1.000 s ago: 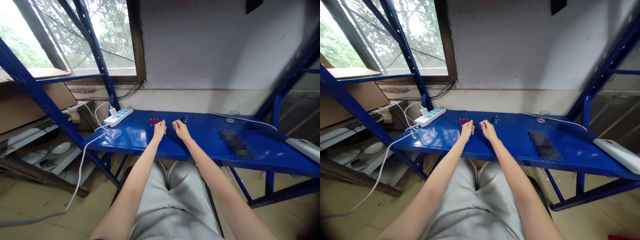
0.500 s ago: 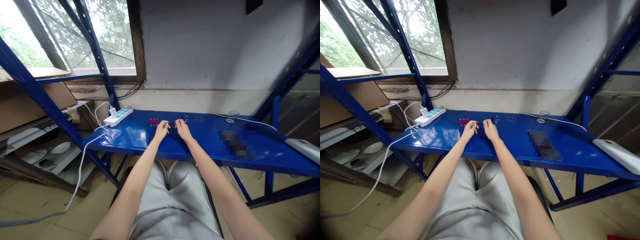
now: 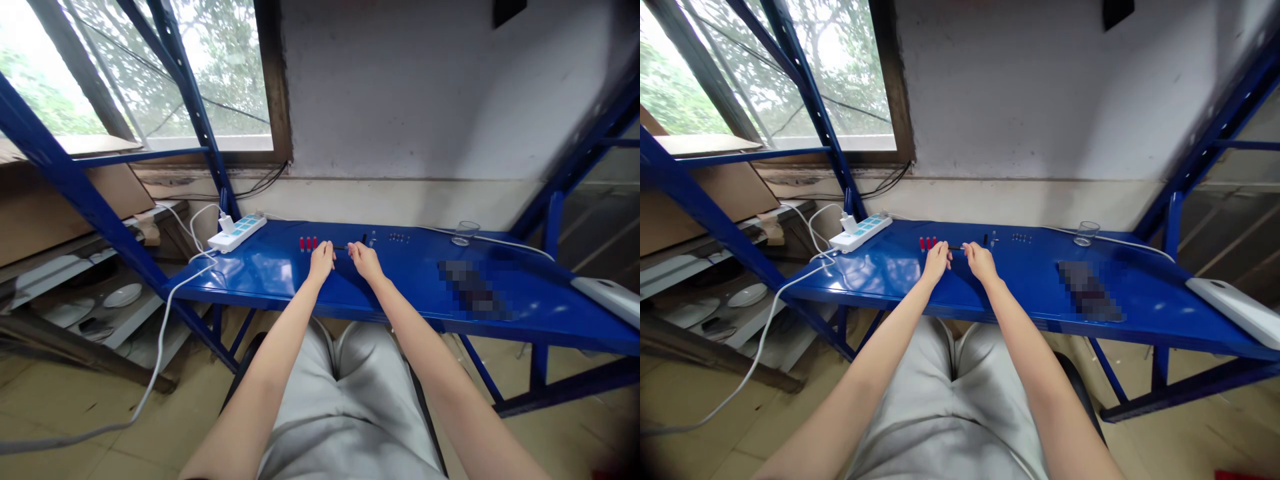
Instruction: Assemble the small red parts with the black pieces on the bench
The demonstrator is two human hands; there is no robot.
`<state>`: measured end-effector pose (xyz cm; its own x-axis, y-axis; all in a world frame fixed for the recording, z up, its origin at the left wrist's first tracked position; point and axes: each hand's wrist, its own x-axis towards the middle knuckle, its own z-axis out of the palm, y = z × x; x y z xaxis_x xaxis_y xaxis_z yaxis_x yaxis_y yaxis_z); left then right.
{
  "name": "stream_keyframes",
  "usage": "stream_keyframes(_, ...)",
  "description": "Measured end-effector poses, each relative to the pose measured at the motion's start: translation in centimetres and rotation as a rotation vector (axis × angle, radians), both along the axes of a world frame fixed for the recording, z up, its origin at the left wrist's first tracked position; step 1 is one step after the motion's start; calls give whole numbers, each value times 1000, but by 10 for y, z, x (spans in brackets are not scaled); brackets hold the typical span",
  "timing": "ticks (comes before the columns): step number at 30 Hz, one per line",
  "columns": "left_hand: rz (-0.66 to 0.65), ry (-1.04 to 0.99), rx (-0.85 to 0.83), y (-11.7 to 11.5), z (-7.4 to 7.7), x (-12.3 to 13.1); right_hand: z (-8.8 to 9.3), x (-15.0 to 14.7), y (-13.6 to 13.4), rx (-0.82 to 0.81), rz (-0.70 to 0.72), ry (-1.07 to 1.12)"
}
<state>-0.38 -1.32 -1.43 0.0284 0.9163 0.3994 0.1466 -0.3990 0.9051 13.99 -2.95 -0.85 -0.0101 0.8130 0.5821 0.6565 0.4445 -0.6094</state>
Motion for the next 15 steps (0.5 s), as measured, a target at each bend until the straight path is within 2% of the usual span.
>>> stream_keyframes(6,113,-160,-47,3,4,-4,4,3,-3,47,-49,218)
stream_keyframes(10,-36,-66,-47,1,4,-1,4,3,1,60,24,348)
stream_keyframes(12,-104,-9,-42,-1,4,0,3,2,4,12,83,371)
stream_keyframes(15,-127,17,-12,-3,4,1,-2,0,9,-89,170,377)
